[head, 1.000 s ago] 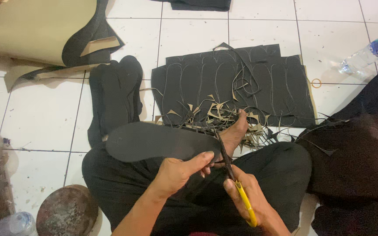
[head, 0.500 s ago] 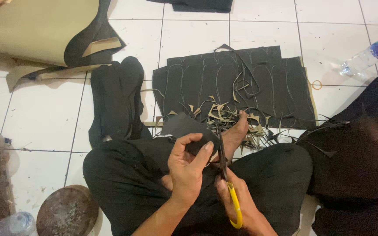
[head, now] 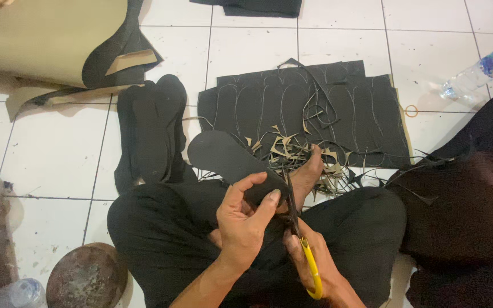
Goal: The person sits on the floor and uses yellow-handled scissors to cut black shoe insoles from a larger sheet of material. They follow pre-drawn outlines to separate individual insoles, placing the finished pieces on the floor.
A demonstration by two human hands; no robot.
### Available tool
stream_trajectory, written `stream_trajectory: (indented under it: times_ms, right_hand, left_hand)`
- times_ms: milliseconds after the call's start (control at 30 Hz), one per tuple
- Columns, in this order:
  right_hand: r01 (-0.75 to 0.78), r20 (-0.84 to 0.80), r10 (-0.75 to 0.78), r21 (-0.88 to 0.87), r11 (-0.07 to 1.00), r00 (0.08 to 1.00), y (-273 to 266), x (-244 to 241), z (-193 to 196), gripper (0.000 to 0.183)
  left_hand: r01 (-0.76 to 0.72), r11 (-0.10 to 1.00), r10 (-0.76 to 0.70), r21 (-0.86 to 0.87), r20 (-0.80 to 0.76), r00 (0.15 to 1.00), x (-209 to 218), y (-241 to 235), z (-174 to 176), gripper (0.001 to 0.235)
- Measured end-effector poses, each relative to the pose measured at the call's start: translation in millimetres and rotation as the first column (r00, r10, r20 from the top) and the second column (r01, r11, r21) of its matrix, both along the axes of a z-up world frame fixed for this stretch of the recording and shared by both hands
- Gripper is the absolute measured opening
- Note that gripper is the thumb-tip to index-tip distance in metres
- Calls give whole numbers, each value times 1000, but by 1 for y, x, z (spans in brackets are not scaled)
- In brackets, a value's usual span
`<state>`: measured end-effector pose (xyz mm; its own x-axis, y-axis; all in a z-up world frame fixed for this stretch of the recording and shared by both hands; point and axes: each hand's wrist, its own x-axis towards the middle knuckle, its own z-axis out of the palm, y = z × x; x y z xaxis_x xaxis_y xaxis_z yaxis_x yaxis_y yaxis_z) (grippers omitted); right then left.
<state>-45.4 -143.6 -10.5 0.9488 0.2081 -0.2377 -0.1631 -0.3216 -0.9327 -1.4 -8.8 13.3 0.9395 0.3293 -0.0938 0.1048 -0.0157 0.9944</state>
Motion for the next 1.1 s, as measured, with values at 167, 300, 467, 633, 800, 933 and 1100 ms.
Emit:
stream_trajectory:
  times_ms: [167,300,467,633,800,933,1100]
  right_hand:
    - [-16,-6,16,-19,1000,1000,3,7,22,68]
    - [-40,-21,39,-57,998,999,-5,5,14,61]
    - [-111,54,117,-106,988,992,-14,3,9,50]
    - [-140,85,150,-121,983,985,-23,1,-4,51]
    - [-130,-18,129,-154,979,991,-35,-4,-20,47]
    - [-177,82,195,-183,967,977,-45,-6,-34,39]
    - [-196,88,222,-240,951,971,-51,-4,-43,37]
  left_hand:
    - [53,997,-53,-64,10,999,0,5,3,32]
    - [117,990,-118,-79,-5,993,2,12,8,35]
    - [174,981,-173,-81,27,985,4,15,15,36]
    - [217,964,-208,-152,73,975,4,17,10,38]
    - [238,970,-237,-50,35,971,3,22,11,38]
    - [273,962,-272,-6,35,962,3,24,10,37]
    - [300,954,-300,5,35,953,4,27,7,36]
